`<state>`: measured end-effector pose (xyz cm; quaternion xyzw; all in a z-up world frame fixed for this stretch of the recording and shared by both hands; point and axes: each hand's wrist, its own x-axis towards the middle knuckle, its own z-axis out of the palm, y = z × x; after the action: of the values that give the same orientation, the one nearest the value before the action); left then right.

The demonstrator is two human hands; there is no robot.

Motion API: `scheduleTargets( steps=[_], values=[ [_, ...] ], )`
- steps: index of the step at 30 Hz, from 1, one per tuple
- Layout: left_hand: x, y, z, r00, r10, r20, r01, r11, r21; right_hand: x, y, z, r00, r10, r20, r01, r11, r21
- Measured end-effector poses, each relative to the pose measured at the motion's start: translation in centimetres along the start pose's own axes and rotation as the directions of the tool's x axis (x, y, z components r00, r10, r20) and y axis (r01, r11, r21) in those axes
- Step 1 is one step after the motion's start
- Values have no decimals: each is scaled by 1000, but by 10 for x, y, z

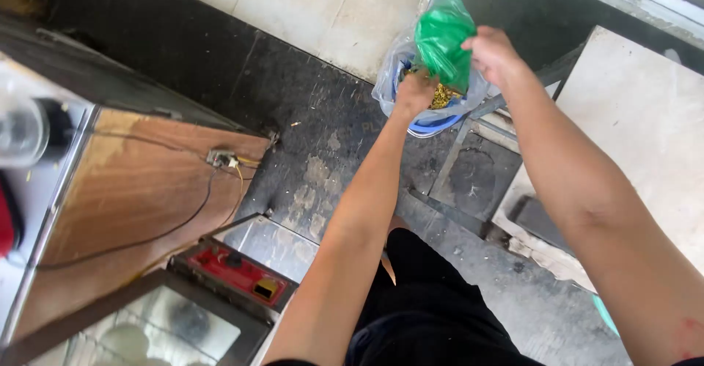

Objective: Rinsing a large bag of food ingredients at a sink using a plastic hose to circulate water.

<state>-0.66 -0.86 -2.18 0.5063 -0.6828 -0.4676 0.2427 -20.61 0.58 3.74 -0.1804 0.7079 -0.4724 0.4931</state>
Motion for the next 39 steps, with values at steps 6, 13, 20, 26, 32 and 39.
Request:
scheduleTargets(
  steps=[6, 13, 20, 26, 32, 39],
  values=[
    [35, -102, 38, 888, -10, 460, -168, 924, 344, -31, 13, 4, 952, 233, -197, -269, 947, -178],
    [-46, -38, -68, 953, -19, 304, -25, 989, 143, -129, -25, -21, 983, 123, -136, -133, 989, -65],
    [-85, 116, -101, 865, 407, 295, -326, 901, -286, -282, -70, -70, 953, -194, -234, 218, 972, 84],
    [-170, 277, -96, 610, 504, 612, -225, 850, -476, -404, -40, -167, 790, -433, -433, 511, 856, 77],
    [-291, 367, -5, 350, 587, 730, -324, 807, -493, -539, 24, -266, 710, -266, -652, 407, 911, 73],
    [-443, 416, 220, 72, 640, 765, -399, 721, -566, -657, 149, -433, 590, -124, -798, 428, 886, 179]
  ],
)
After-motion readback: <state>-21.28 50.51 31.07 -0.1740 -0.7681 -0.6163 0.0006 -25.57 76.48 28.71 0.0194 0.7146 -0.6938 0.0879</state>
